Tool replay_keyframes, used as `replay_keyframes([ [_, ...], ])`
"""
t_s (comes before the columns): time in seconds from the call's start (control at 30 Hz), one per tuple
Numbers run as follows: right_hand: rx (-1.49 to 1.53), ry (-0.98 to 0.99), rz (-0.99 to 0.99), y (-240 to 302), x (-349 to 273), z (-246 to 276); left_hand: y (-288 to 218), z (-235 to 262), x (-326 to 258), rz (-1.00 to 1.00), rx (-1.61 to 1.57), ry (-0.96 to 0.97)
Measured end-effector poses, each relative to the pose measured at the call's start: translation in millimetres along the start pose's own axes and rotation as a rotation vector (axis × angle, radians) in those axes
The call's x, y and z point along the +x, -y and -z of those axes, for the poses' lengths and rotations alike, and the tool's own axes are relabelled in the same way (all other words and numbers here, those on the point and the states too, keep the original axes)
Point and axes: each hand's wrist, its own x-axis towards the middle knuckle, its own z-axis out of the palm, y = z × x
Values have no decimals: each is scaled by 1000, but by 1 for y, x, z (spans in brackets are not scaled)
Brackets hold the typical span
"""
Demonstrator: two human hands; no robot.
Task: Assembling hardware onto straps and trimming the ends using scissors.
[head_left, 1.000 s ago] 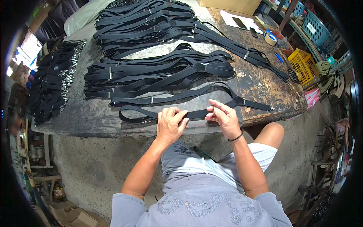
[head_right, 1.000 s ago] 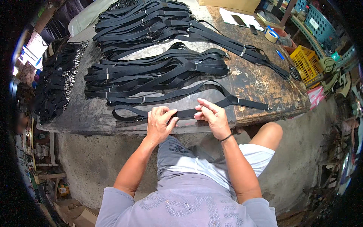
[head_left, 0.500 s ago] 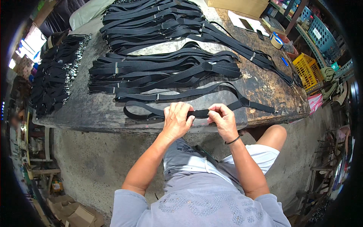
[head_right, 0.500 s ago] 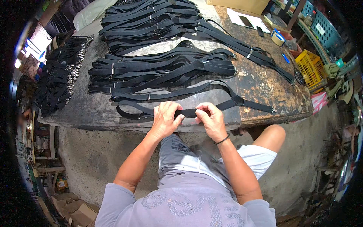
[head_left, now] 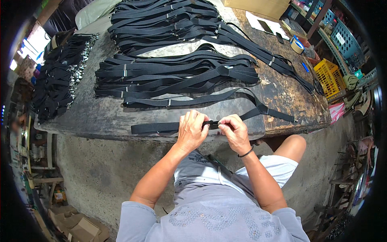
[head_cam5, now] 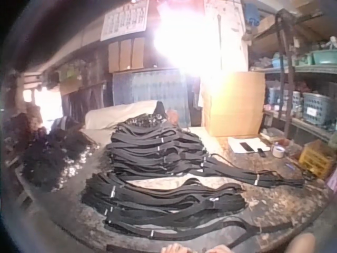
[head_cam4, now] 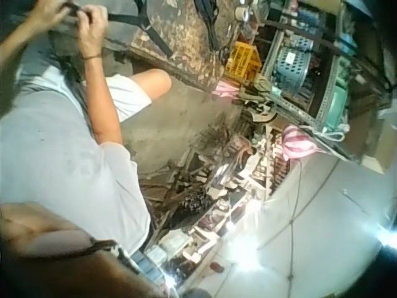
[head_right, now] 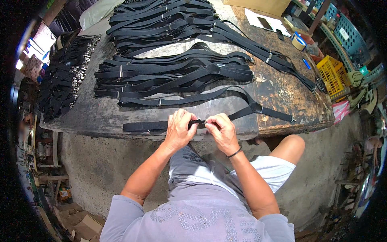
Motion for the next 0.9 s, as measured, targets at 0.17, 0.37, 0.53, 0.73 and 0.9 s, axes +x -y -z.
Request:
replay_keyframes([
  [0.17, -152, 23, 40, 8, 3, -2, 1, -2, -3, -44, 10, -62],
  [0.37, -89, -6, -11, 3, 2, -1, 1, -2, -3, -70, 3, -46],
  [0.53, -105, 3, -29, 4, 3, -2, 2, -1, -3, -47, 2, -38],
  [0.73, -166, -2, -18, 1, 7, -3, 4, 0, -1, -34, -13, -26],
  [0.9, -104, -17, -84, -1, 9, -5, 4, -1, -2, -40, 1, -34],
])
